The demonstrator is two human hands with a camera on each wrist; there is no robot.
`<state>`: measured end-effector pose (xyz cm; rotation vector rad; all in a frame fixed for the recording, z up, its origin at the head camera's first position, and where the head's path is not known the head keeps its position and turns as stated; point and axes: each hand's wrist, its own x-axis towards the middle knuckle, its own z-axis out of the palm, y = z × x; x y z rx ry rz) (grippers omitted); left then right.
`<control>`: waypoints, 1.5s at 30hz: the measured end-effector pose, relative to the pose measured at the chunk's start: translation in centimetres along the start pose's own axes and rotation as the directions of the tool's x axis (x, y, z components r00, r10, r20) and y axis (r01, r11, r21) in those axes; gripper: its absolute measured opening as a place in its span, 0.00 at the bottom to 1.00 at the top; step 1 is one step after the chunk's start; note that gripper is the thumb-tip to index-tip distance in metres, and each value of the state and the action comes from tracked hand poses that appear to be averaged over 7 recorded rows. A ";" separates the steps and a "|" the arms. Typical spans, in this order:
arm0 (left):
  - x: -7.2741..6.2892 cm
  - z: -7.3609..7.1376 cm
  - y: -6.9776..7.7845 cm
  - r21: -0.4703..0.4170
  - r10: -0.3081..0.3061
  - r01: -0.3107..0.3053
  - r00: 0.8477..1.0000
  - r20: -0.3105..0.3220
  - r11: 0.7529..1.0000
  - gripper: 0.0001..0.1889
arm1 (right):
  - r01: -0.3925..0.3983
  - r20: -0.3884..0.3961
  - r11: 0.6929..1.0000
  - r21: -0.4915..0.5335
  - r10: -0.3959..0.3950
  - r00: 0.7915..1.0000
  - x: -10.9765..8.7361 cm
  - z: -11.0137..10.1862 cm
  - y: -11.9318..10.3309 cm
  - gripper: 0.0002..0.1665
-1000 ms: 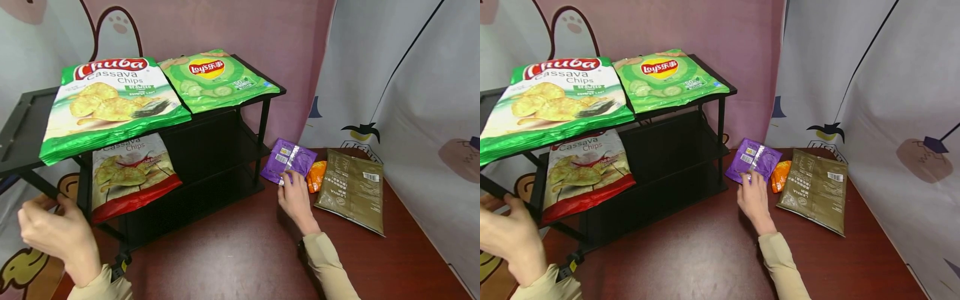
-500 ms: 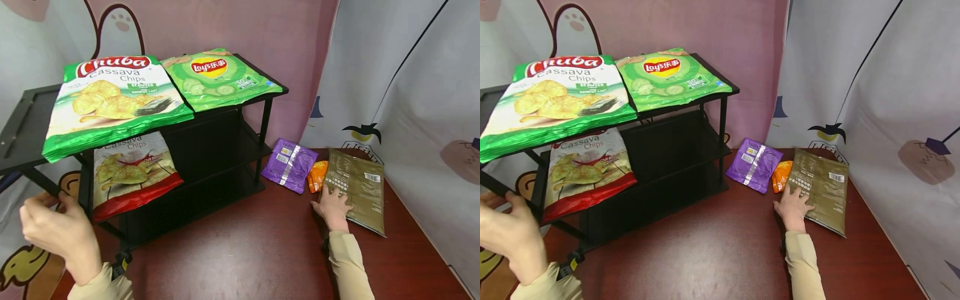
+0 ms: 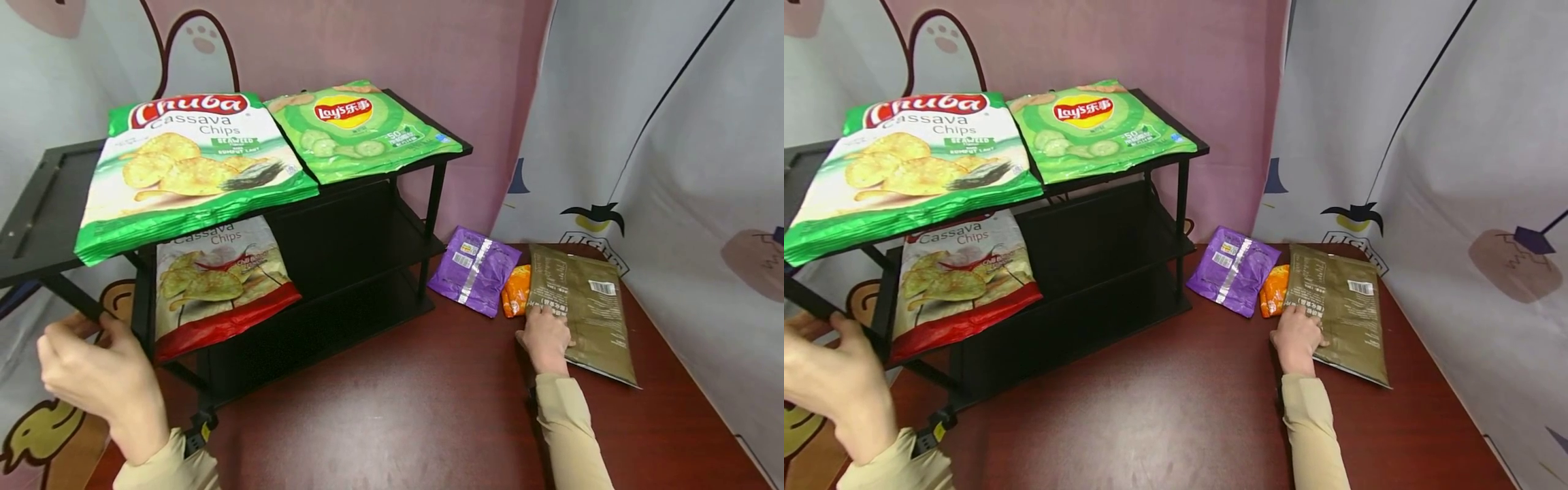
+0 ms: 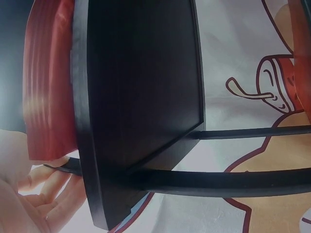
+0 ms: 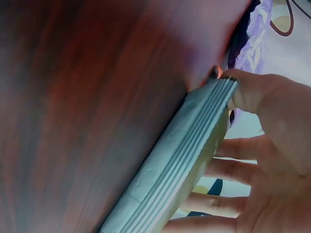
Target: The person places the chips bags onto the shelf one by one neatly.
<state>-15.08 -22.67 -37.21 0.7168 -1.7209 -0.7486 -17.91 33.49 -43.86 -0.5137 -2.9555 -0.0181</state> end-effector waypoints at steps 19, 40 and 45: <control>-0.2 -0.1 0.2 0.029 0.014 -0.014 1.000 0.008 0.999 0.15 | 0.128 -0.105 0.985 0.116 -0.116 0.988 -0.6 -2.2 3.6 0.14; 0.0 0.0 0.0 -0.010 -0.005 0.005 1.000 0.002 1.000 0.13 | -0.093 -0.201 0.841 0.533 0.232 0.952 -1.8 -9.6 4.9 0.19; -0.1 -0.1 0.1 0.016 0.013 -0.013 1.000 0.011 1.000 0.14 | -0.128 -0.192 0.808 0.575 0.286 0.939 -1.8 -9.8 4.6 0.19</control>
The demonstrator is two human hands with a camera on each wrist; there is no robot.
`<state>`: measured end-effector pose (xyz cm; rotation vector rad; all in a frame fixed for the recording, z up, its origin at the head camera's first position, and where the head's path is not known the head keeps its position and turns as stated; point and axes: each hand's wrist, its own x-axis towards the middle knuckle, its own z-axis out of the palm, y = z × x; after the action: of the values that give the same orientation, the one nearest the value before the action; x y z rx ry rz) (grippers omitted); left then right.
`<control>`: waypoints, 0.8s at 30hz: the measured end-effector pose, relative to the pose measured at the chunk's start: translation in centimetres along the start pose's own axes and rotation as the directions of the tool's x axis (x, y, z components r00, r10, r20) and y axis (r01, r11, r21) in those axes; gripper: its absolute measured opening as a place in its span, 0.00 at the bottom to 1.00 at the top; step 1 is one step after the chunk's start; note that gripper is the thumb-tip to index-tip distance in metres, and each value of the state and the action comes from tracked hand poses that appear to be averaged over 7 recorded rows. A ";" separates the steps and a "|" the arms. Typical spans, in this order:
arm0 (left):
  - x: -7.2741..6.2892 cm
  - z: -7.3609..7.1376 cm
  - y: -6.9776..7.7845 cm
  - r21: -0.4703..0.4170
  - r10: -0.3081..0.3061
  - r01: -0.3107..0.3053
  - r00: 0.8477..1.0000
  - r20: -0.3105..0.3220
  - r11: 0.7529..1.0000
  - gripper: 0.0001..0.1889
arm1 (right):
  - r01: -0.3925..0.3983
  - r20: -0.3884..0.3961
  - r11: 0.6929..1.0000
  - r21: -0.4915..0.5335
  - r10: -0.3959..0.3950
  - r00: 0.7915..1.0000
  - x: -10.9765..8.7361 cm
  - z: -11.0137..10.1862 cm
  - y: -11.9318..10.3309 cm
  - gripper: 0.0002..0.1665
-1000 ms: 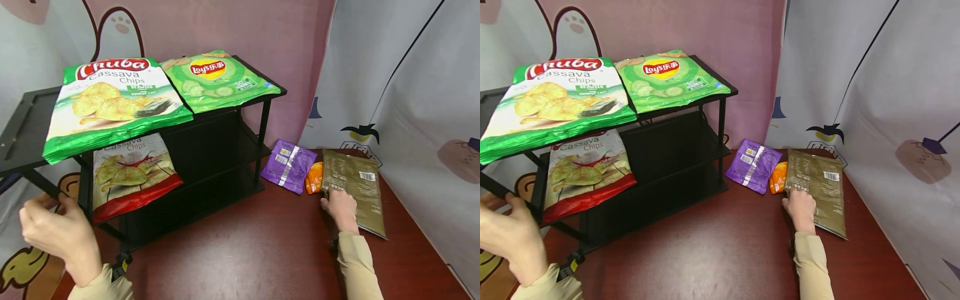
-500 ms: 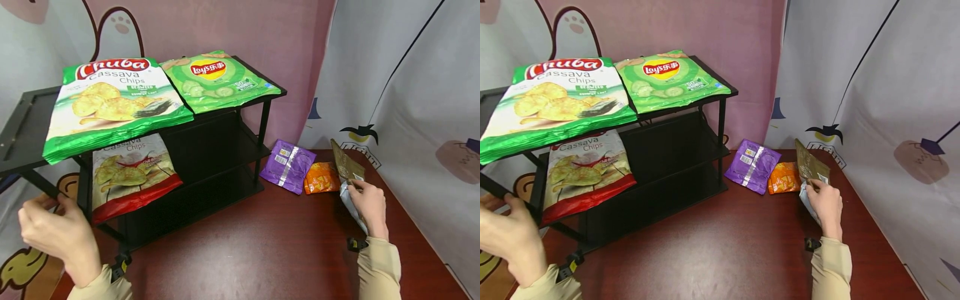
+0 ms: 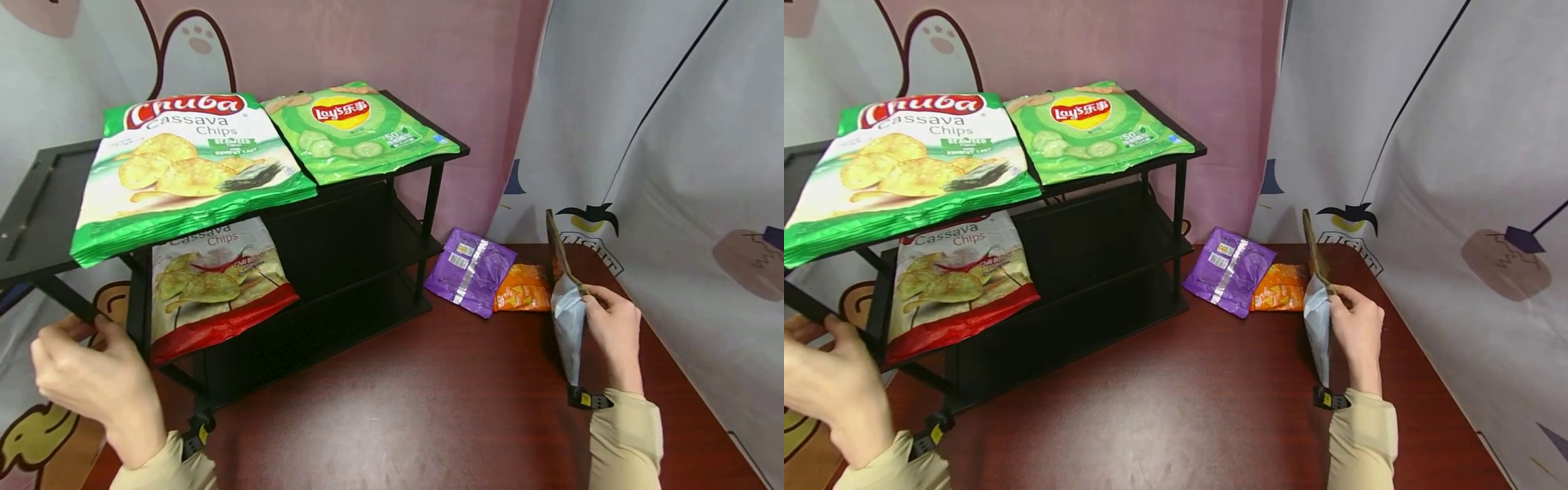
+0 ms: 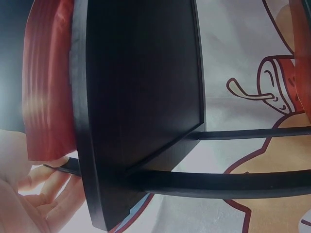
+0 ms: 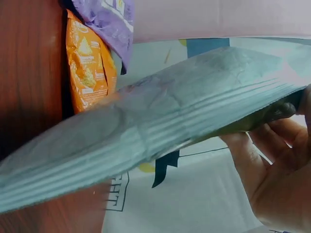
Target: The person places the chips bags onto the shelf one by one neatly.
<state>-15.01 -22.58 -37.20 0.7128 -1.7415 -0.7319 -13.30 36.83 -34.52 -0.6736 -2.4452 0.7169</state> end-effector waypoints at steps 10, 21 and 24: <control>0.1 -0.1 0.0 -0.003 -0.001 0.001 1.000 -0.006 1.000 0.14 | -0.053 -0.186 0.793 0.607 0.207 0.960 -0.5 -0.5 -1.4 0.17; 0.1 0.1 0.0 -0.003 0.003 -0.003 1.000 0.004 1.000 0.14 | -0.064 0.018 0.310 0.949 0.147 0.989 -1.0 0.7 -2.0 0.19; 0.1 0.1 0.1 0.002 -0.013 0.013 1.000 0.013 1.000 0.14 | -0.136 0.127 0.185 0.973 0.060 0.990 -1.2 1.1 -1.3 0.19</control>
<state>-15.17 -22.61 -37.13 0.7222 -1.7516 -0.7452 -13.48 34.83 -34.98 -0.2129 -1.3635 2.1080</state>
